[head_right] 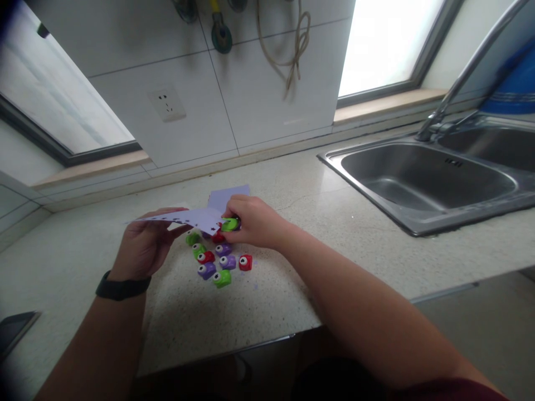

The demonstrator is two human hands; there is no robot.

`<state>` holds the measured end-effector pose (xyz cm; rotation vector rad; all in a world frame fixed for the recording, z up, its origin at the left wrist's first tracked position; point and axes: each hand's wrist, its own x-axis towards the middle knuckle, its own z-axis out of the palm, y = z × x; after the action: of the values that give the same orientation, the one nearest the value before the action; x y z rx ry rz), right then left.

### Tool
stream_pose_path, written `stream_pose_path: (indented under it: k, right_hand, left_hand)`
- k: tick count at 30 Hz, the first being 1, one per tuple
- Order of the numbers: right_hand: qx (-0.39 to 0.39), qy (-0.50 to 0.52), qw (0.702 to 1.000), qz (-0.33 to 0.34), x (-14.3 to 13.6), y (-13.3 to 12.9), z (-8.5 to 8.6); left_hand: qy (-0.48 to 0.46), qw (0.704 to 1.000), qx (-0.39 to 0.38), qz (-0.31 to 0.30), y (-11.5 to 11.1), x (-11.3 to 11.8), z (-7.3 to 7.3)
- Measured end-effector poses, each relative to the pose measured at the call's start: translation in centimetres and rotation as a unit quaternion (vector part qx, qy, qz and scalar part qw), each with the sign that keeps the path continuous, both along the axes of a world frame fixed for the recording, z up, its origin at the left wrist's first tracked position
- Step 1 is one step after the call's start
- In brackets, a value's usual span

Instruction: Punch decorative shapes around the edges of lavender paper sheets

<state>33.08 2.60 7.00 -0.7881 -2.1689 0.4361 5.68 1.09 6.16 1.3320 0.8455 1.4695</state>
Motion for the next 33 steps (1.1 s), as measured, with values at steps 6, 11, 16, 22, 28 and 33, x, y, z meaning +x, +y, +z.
stream_pose_path:
  k: [6, 11, 16, 22, 28, 33]
  right_hand:
    - [0.027, 0.003, 1.0, -0.008, 0.3, 0.0, 0.1]
    - [0.03, -0.006, 1.0, -0.005, 0.2, 0.0, 0.1]
    - [0.01, -0.01, 1.0, -0.011, 0.1, 0.0, 0.2]
    - [-0.014, -0.02, 0.999, -0.022, 0.1, 0.0, 0.6]
    - [0.012, -0.019, 1.0, -0.02, 0.0, 0.2, 0.1]
    - [0.029, 0.003, 0.999, -0.022, 0.2, 0.5, -0.3]
  left_hand:
    - [-0.002, 1.0, 0.015, -0.007, 0.4, -0.4, -0.5]
    - [0.0, 1.0, 0.017, 0.001, 0.3, -0.4, -0.4]
    - [-0.007, 1.0, 0.018, 0.014, 0.2, 0.0, -0.2]
    - [-0.013, 0.996, -0.003, 0.091, 0.5, 0.2, -0.3]
    - [0.008, 0.99, 0.014, 0.138, 1.0, -0.3, -0.8]
    - [0.033, 0.986, 0.013, 0.165, 1.4, -0.8, -1.2]
